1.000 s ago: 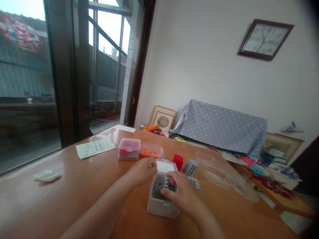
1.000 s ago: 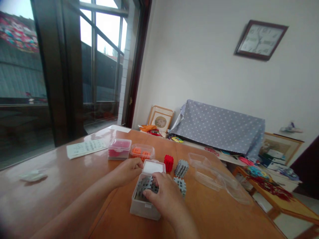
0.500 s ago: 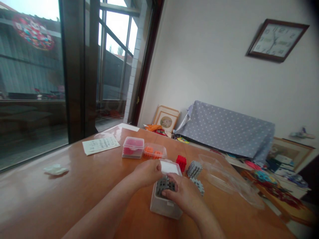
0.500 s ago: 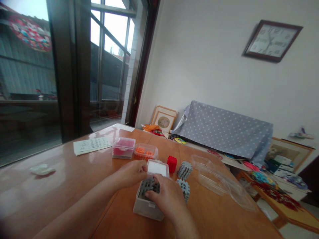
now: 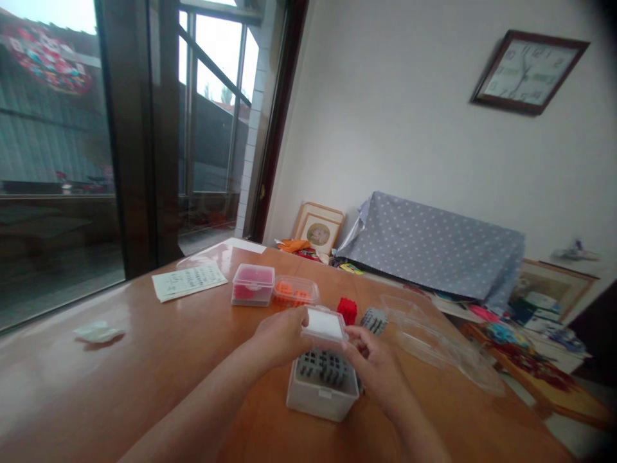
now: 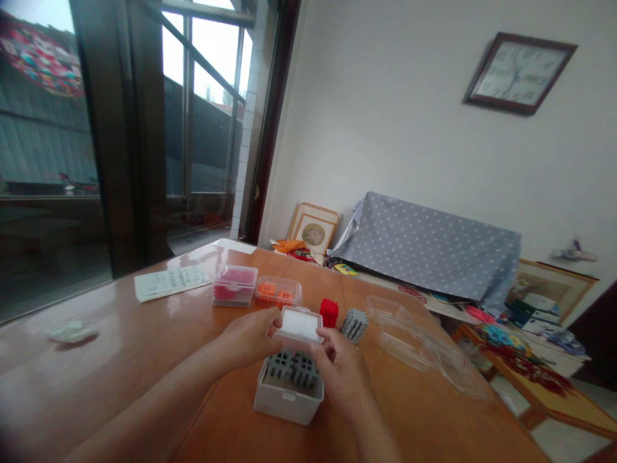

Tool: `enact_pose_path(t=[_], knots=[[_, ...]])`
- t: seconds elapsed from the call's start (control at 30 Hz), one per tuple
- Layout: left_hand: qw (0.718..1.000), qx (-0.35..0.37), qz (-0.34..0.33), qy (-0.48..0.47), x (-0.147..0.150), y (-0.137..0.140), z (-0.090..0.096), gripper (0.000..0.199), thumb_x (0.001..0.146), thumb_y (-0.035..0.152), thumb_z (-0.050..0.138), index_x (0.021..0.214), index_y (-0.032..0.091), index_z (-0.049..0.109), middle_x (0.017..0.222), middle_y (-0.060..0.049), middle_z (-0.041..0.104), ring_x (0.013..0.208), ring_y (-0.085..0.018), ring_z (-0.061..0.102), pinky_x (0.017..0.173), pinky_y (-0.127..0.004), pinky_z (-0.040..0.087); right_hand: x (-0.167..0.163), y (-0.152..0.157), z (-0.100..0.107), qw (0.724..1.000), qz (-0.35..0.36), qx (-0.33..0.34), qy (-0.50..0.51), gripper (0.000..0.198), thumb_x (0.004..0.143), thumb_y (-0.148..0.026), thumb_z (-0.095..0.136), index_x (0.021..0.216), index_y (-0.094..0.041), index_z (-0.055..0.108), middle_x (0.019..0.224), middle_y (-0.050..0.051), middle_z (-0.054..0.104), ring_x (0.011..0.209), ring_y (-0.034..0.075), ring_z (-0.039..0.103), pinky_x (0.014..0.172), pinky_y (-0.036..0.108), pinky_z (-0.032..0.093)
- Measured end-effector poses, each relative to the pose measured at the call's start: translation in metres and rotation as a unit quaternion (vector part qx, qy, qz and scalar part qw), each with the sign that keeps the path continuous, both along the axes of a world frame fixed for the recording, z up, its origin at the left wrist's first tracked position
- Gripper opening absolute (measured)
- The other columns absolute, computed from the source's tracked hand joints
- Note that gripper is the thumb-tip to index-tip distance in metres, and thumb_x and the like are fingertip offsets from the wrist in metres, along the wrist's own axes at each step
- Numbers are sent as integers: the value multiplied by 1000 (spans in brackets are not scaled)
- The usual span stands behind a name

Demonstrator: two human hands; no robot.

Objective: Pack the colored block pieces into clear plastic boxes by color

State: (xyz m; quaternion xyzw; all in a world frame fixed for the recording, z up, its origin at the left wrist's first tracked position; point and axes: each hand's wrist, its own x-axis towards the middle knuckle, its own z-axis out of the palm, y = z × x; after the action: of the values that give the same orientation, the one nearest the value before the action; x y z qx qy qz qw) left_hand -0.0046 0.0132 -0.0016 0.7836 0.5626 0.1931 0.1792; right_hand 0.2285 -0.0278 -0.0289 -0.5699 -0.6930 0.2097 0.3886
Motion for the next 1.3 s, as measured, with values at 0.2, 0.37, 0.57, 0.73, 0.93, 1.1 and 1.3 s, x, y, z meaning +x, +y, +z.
enact_pose_path(t=[0.2, 0.37, 0.57, 0.73, 0.93, 1.1, 1.3], knots=[[999, -24, -14, 33, 1, 1, -5, 53, 64, 52, 75, 107, 27, 58, 107, -5, 74, 95, -29, 71, 66, -31, 44, 37, -13, 12, 989, -107, 15, 98, 48, 88, -56, 60, 116, -18, 70, 89, 6, 75, 81, 23, 68, 74, 34, 50], [997, -56, -36, 41, 2, 0, -6, 75, 57, 58, 81, 120, 26, 56, 119, -6, 71, 103, -31, 69, 78, -36, 50, 59, -13, 10, 984, -141, 18, 111, 48, 88, -59, 59, 113, -19, 70, 96, 6, 76, 90, 25, 69, 81, 35, 50], [997, -61, -39, 39, 6, 1, -9, 72, 61, 51, 81, 123, 25, 56, 117, -7, 71, 104, -32, 69, 82, -36, 50, 70, -7, 4, 982, -150, 28, 107, 49, 87, -61, 59, 111, -19, 69, 94, 7, 75, 91, 26, 67, 81, 37, 50], [997, -63, -39, 30, 7, 1, -7, 69, 62, 49, 81, 121, 24, 57, 116, -9, 71, 105, -33, 68, 79, -35, 49, 76, -6, 2, 985, -120, 18, 121, 49, 87, -59, 59, 114, -19, 69, 99, 9, 75, 95, 28, 68, 85, 40, 52], [996, -63, -51, -21, 4, 6, -7, 56, 75, 49, 69, 121, 20, 56, 113, -11, 72, 99, -29, 69, 73, -30, 48, 95, -8, -10, 995, -45, -42, 74, 55, 83, -52, 68, 127, -20, 64, 124, 11, 69, 118, 30, 62, 102, 46, 49], [997, -46, -46, -35, 0, 12, -10, 47, 83, 51, 59, 118, 20, 56, 103, -8, 73, 89, -26, 69, 69, -29, 45, 104, -7, -17, 994, 0, -84, 67, 67, 81, -51, 74, 139, -22, 57, 146, 12, 57, 137, 31, 50, 114, 50, 39], [998, -40, -41, -25, 2, 11, -8, 47, 85, 52, 58, 118, 19, 56, 105, -10, 72, 93, -27, 69, 70, -29, 44, 105, -3, -22, 994, 3, -80, 75, 67, 79, -52, 77, 136, -22, 59, 143, 12, 60, 135, 32, 53, 113, 51, 40]])
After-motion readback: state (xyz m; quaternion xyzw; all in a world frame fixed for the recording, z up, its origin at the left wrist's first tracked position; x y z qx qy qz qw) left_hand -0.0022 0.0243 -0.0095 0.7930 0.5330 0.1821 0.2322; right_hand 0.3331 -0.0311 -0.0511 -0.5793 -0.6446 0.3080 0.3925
